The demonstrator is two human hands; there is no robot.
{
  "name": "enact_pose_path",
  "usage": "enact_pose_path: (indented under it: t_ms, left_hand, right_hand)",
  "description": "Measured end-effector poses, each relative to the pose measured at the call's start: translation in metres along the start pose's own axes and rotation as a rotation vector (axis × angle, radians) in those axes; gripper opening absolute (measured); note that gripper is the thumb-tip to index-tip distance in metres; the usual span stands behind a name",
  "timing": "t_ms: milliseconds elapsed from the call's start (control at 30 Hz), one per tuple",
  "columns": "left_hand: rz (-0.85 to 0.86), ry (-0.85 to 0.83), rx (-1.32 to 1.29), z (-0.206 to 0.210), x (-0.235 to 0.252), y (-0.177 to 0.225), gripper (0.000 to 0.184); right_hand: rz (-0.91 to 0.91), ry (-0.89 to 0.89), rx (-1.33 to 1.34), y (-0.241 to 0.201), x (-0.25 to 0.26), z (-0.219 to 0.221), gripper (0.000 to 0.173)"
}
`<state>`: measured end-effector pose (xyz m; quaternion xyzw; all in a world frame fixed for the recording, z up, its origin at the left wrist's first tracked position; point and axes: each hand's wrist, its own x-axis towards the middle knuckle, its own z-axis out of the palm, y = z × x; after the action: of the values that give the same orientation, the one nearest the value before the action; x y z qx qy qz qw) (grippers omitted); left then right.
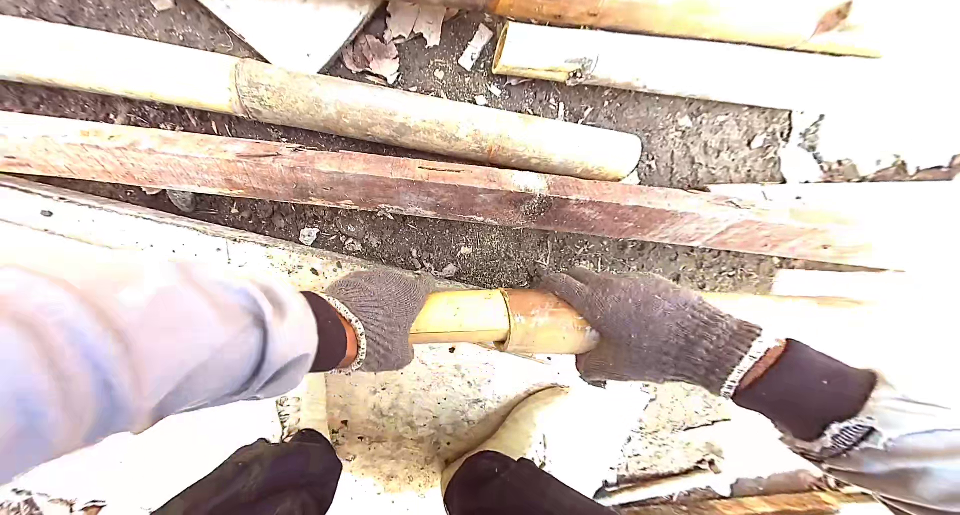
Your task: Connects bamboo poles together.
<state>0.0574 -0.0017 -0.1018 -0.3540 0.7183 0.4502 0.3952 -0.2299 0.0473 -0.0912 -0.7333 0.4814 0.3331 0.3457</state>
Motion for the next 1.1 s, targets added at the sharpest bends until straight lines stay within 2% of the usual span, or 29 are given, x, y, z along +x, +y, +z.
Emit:
enact_pose_path:
  t_ms: [100, 267, 400, 467, 600, 733, 867, 967, 1100]
  left_hand:
    - [-0.03, 0.008, 0.062, 0.011, -0.001, 0.013, 0.072]
    - [-0.109, 0.159, 0.042, 0.046, 0.006, 0.023, 0.073]
    - [-0.134, 0.143, 0.045, 0.052, 0.012, 0.026, 0.069]
    - [-0.133, 0.145, 0.033, 0.052, 0.013, 0.028, 0.069]
    - [-0.049, 0.189, 0.009, 0.053, 0.022, 0.041, 0.072]
    - [0.042, 0.209, 0.037, 0.05, 0.032, 0.039, 0.067]
    - [0.074, 0.211, 0.043, 0.05, 0.028, 0.038, 0.071]
    - [0.097, 0.196, 0.04, 0.047, 0.028, 0.037, 0.074]
    - [0.077, 0.205, -0.04, 0.062, 0.026, 0.038, 0.073]
  right_hand:
    - [-0.017, 0.047, -0.02, -0.002, 0.0, 0.013, 0.095]
    - [-0.044, 0.116, -0.012, -0.001, 0.001, 0.042, 0.095]
    - [-0.029, -0.07, 0.004, -0.002, 0.003, 0.039, 0.099]
    - [-0.028, -0.096, 0.014, -0.002, 0.004, 0.037, 0.1]
    - [-0.039, -0.057, 0.012, -0.002, 0.003, 0.037, 0.1]
    - [-0.024, 0.078, -0.018, -0.002, 0.002, 0.044, 0.095]
    - [-0.024, 0.165, -0.036, -0.009, -0.004, 0.048, 0.094]
    - [0.001, 0.101, -0.041, -0.011, -0.005, 0.045, 0.098]
    - [-0.002, -0.115, -0.062, -0.015, 0.0, 0.04, 0.097]
